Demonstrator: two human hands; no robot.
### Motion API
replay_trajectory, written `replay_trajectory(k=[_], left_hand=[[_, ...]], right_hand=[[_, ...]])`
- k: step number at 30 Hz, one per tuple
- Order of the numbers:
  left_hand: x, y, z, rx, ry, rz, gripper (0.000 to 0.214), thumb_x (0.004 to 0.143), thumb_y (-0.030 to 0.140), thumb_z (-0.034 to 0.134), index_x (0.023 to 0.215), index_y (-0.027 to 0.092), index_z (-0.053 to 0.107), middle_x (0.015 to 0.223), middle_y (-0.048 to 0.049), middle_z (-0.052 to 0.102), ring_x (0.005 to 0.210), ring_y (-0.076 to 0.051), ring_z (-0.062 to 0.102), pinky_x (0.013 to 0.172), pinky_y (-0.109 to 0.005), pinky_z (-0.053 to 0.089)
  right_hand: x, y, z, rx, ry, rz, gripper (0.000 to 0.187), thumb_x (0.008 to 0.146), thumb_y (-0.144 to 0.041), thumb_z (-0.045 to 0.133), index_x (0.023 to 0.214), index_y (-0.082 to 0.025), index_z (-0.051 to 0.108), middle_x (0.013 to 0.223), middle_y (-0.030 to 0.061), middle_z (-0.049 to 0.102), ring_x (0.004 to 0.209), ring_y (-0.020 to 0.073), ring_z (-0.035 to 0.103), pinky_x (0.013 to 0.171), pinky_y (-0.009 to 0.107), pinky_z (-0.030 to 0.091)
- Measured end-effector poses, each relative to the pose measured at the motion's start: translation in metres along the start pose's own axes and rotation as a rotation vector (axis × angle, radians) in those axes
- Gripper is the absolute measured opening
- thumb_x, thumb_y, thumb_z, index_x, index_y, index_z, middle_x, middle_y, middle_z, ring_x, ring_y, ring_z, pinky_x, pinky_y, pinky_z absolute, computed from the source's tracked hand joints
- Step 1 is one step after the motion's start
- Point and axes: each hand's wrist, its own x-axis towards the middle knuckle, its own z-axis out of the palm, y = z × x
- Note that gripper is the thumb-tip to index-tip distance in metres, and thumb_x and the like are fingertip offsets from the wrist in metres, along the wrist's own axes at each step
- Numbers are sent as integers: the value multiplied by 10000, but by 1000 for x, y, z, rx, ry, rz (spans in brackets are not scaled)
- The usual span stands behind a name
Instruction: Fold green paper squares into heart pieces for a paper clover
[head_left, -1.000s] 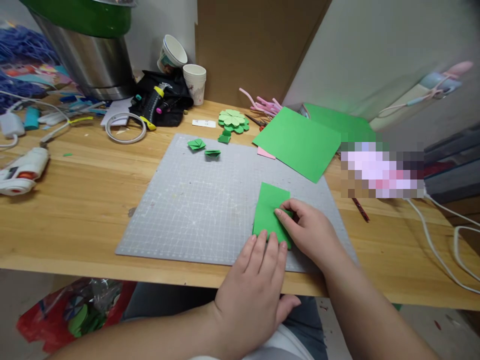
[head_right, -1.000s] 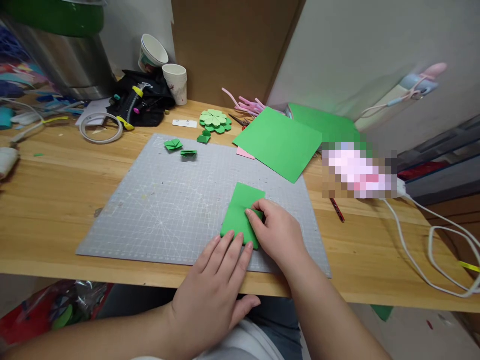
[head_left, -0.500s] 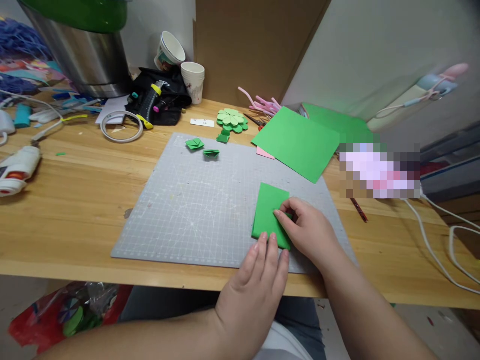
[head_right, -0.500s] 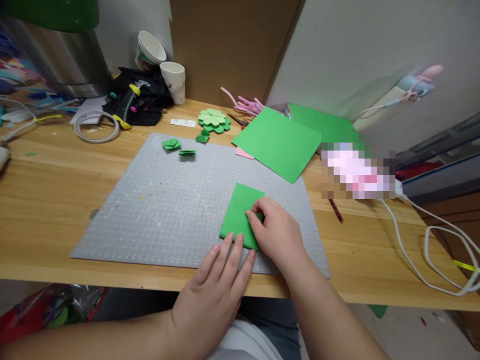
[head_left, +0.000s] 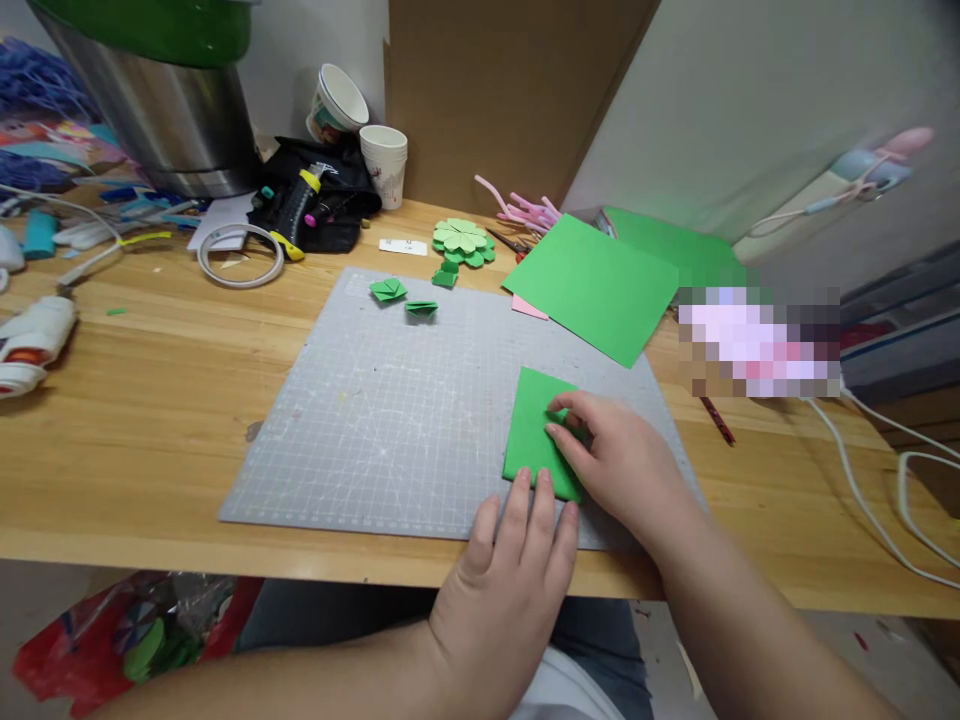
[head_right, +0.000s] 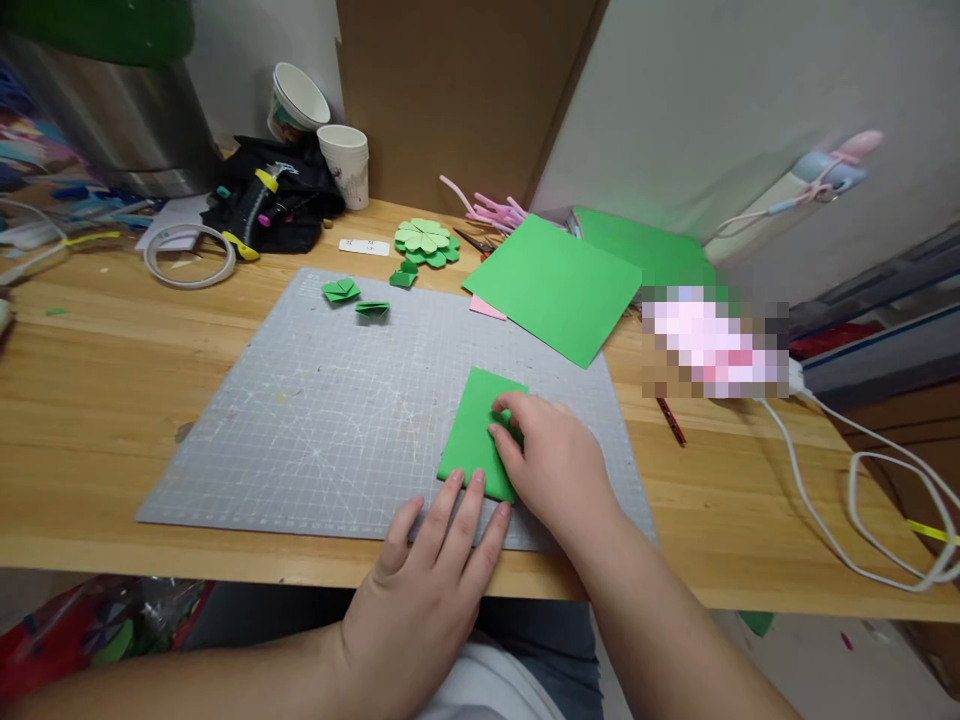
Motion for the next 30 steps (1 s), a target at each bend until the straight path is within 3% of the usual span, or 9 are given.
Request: replay_trajectory(k=[2,7,18,25,30], left_hand=[[0,0,0,3,-2,0,447,935,312,380,1357,193,464,1421,-130,452,1301,-288,380,1050,-467,112],[2,0,0,12,2,-5,448,937,308,378,1363,191,455,1423,-134,448,1300,-288,381,1032,-462,133],[1,0,0,34,2,10,455,939,306,372,1374,189,440,1419,-135,452,1296,-274,377,1018,-449,147],[2,0,4,95,44,12,460,926,313,403,1373,215,443,1399,-135,477,1270,-277,419,935,-427,252],[2,1,2,81,-6,-10,534,878,304,422,1365,86,440,1418,-159,445,1308,-285,367,946,-426,275]], right_hand=[[6,-1,-4,19,-39,-41,159,829,-283,545,948,-206,617,804,44,651,748,208,567,633,302,387],[19,0,-5,296,-176,49,84,815,-261,544,798,-210,609,693,4,620,620,158,540,558,268,380],[17,9,8,423,-89,15,124,804,-251,570,836,-217,686,698,2,622,625,151,527,578,272,393],[15,11,11,474,-61,-28,166,815,-254,571,863,-221,727,801,27,665,685,158,561,611,282,412],[16,11,11,457,-71,-35,155,818,-246,576,862,-229,723,800,23,668,684,157,560,613,281,414]])
